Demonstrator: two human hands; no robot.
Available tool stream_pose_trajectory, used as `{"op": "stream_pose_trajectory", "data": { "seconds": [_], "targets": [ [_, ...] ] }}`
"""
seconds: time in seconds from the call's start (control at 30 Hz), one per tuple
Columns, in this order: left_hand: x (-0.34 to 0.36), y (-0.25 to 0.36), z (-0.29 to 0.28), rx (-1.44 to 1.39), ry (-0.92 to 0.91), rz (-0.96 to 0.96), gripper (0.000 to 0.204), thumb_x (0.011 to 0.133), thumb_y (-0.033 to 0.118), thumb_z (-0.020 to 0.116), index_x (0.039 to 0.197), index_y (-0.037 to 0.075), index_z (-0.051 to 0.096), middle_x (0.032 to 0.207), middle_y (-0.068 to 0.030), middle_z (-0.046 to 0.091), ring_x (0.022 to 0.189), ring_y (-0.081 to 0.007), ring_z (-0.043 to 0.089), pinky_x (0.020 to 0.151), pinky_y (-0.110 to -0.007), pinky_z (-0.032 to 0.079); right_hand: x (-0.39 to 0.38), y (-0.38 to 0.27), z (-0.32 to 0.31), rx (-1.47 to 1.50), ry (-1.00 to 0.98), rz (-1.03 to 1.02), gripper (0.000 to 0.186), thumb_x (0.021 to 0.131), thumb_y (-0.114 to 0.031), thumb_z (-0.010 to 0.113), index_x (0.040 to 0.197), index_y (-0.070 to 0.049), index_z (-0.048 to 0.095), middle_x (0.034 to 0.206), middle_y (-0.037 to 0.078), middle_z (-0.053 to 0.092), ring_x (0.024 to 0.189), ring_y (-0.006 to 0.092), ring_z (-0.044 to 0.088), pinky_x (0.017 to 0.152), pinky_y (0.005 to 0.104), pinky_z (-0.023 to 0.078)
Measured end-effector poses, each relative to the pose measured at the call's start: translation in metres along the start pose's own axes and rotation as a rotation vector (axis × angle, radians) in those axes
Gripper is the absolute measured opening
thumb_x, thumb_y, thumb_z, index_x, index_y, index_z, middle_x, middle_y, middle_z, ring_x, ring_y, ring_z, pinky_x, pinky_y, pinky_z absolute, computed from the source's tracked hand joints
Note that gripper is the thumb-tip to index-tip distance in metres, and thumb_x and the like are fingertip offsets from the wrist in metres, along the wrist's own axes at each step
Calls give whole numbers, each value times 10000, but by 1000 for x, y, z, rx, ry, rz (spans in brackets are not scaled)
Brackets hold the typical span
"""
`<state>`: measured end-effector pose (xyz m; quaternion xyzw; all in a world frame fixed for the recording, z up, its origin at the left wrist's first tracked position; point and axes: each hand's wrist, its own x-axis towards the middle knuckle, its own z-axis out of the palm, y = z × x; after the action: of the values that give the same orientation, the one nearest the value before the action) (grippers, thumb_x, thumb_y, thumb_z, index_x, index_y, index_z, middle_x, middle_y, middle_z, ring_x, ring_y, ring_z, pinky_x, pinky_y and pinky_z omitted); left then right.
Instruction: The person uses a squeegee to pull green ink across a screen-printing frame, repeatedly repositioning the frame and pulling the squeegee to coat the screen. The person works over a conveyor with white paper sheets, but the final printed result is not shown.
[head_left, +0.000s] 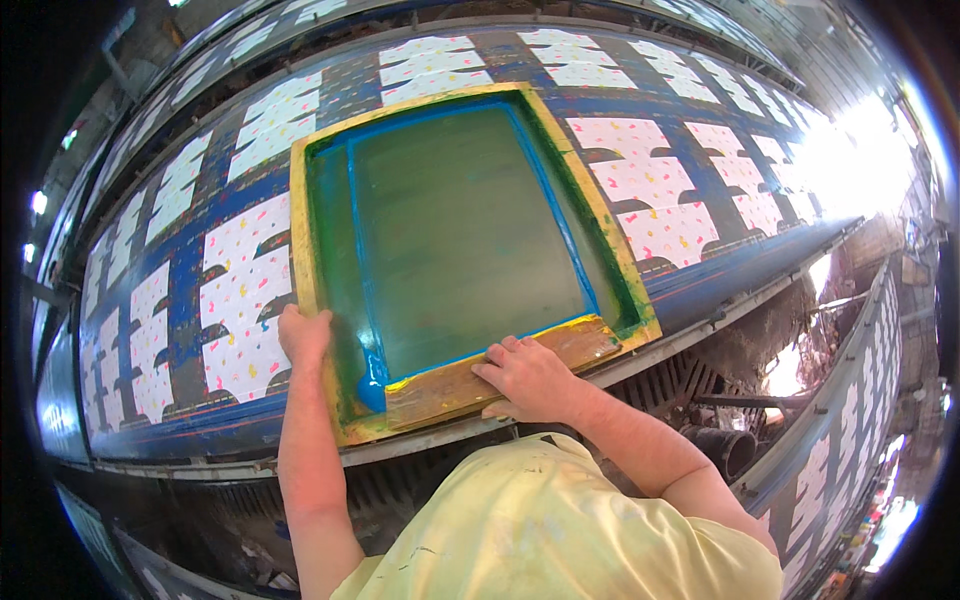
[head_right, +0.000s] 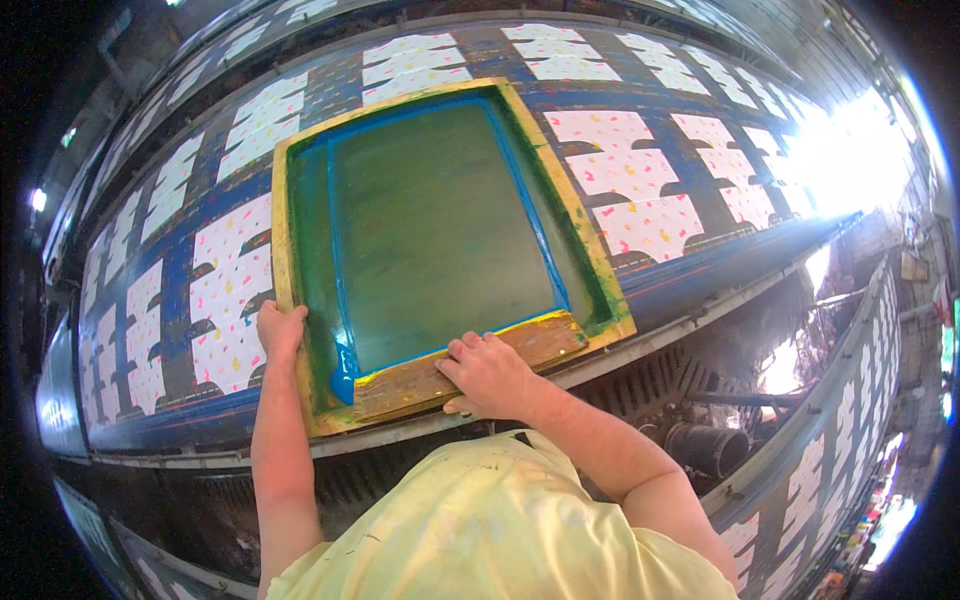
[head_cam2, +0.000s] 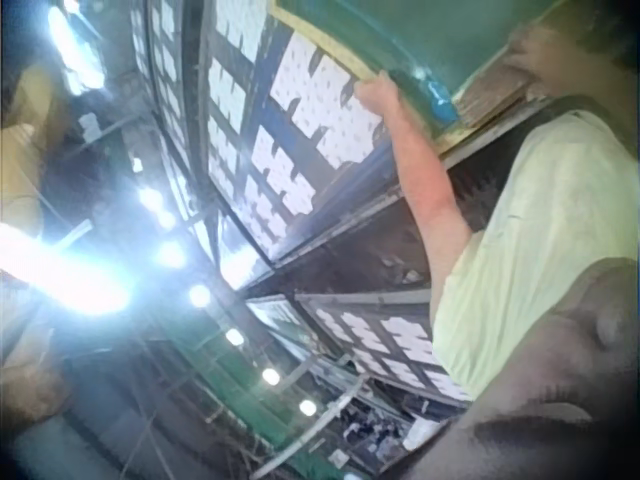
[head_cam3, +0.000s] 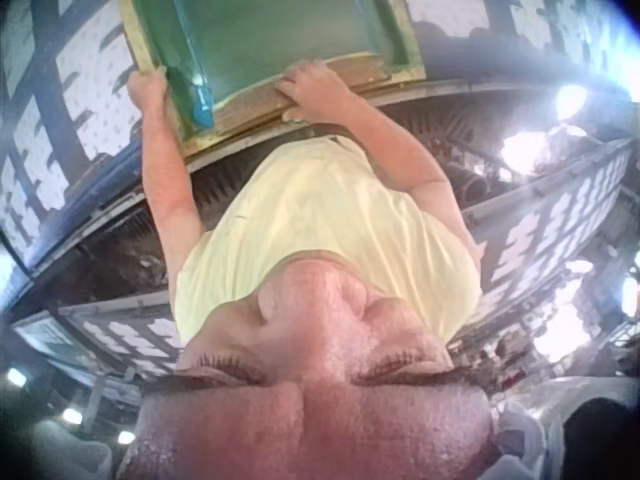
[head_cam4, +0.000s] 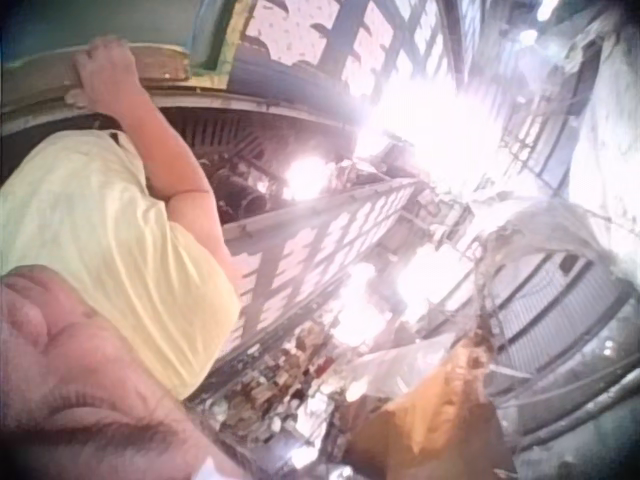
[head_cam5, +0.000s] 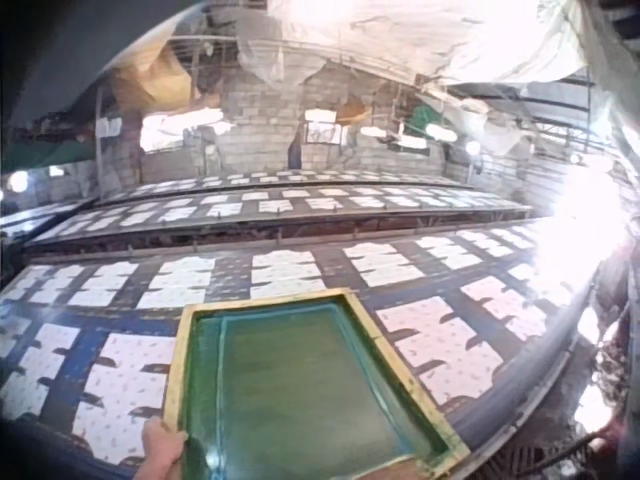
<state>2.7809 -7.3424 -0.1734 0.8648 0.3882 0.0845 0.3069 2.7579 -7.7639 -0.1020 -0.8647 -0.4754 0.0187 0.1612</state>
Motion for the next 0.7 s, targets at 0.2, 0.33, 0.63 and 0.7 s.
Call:
{"op": "stream_pose_trajectory", "data": {
  "seconds": [0.2,0.33,0.63,0.7],
  "targets": [
    [4,5,-2,-87,33,24,294,775,130,898,974,-31,754,881,-186,797,790,-331,784,782,-461,614,-43,100,-30,-58,287,396,436,916,-302,889,1296,-117,783,1305,182,740,1267,384,689,1091,524,543],
    [12,21,-21,-98,58,58,269,772,86,887,969,-29,744,868,-167,781,765,-300,758,760,-446,606,-80,171,-40,-190,326,874,623,886,-184,902,1464,-117,679,1383,233,731,1284,400,710,1114,531,552],
    [-15,100,-13,-205,141,150,259,779,38,873,978,-29,723,885,-109,749,758,-221,695,751,-388,571,-139,267,-55,204,489,966,671,833,-105,867,1478,-161,692,1341,200,755,1259,412,726,1088,499,581],
    [-31,119,16,-235,149,151,265,778,32,879,985,-26,725,897,-96,750,770,-210,690,763,-384,569,-161,302,-74,224,521,963,640,824,-91,863,1444,-163,721,1326,190,764,1237,406,736,1079,490,585]
  ]
}}
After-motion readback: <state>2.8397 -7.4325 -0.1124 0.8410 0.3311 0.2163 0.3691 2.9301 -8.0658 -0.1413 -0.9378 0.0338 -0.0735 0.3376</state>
